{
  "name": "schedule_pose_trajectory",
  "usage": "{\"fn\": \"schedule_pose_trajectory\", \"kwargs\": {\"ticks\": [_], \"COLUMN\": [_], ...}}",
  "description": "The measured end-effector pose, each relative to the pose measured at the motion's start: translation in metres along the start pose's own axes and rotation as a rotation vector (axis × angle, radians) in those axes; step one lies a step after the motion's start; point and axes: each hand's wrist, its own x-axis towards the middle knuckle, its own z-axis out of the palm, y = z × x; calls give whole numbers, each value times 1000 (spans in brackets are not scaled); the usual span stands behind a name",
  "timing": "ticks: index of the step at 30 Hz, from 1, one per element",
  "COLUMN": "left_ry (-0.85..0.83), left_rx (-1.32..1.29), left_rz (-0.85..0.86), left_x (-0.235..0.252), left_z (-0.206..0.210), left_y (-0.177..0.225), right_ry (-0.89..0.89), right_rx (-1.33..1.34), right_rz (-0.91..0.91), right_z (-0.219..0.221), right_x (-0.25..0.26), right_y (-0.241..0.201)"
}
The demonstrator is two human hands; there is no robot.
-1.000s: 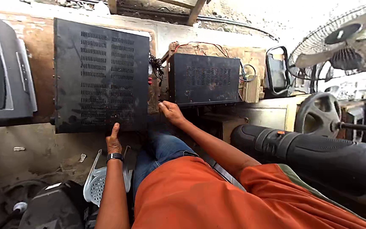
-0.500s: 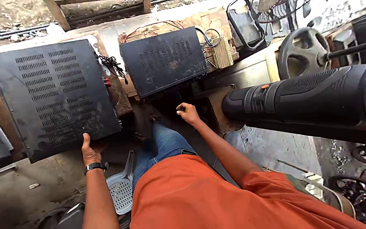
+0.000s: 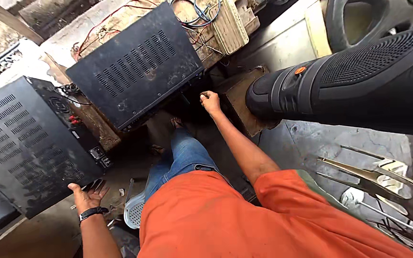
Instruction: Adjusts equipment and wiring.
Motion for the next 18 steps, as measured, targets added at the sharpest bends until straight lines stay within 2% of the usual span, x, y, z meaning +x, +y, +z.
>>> {"fn": "schedule_pose_trajectory", "kwargs": {"ticks": [3,6,8,10,13,18], "left_ry": [214,495,489,349,192,216], "left_rx": [180,566,743,813,886,1075], "left_rz": [73,427,672,793,754,547], "left_x": [-24,-50,-60,-55,-29,21], "left_z": [11,28,40,53,74,85], "left_y": [0,13,26,38,54,53], "right_ry": [-79,-122,-133,-134,-129,-204], "right_rx": [236,381,433,443,340,162], "right_rz": [110,160,163,143,143,163], "right_z": [9,22,28,31,30,15], "right_x": [15,26,29,32,39,20], "right_y": [-4,-13,-20,-26,-34,-51]}}
